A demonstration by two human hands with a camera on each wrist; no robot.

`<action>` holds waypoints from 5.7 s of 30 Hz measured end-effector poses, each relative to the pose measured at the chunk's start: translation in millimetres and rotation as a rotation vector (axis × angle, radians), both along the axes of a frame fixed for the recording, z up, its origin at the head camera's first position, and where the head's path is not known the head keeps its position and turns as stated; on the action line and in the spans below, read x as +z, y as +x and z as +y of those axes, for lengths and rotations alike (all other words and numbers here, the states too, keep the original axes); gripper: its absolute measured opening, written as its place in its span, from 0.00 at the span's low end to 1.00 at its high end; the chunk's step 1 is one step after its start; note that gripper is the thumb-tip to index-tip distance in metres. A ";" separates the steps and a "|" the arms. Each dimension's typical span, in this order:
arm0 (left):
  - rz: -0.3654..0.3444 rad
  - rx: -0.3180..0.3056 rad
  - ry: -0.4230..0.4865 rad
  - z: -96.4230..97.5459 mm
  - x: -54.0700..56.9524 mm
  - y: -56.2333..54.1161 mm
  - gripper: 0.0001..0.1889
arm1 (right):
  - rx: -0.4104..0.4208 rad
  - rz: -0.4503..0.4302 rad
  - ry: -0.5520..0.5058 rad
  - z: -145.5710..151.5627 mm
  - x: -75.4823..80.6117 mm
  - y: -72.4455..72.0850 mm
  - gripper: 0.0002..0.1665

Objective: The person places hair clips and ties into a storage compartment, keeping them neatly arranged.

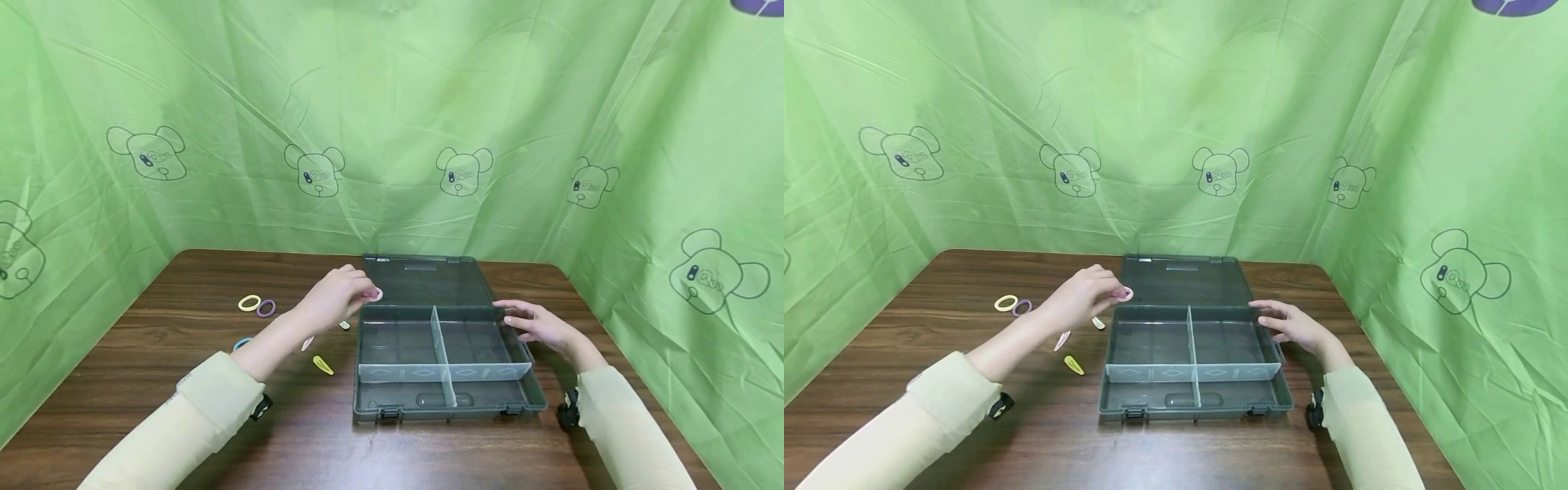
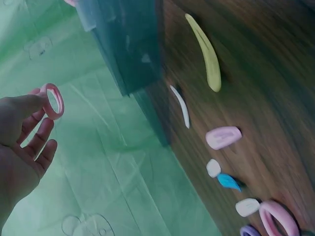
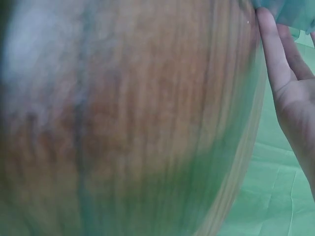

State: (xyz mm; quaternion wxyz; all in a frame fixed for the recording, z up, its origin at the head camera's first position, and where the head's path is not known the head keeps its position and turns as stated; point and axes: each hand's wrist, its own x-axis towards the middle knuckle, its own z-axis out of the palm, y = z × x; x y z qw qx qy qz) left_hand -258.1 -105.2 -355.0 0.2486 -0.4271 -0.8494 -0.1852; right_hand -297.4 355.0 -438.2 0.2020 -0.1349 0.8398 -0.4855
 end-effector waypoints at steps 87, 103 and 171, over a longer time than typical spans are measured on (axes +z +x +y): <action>-0.753 -0.427 -0.601 187.7 -37.0 -37.4 0.05 | 0.005 -0.116 -0.109 0.3 0.4 0.6 0.31; -0.787 -0.410 -0.583 186.6 -33.6 -35.0 0.06 | 0.010 -0.116 -0.110 0.0 2.0 -1.5 0.31; -0.480 -0.249 -0.074 -39.0 42.0 5.9 0.11 | -0.008 -0.129 -0.146 -4.3 4.1 7.1 0.33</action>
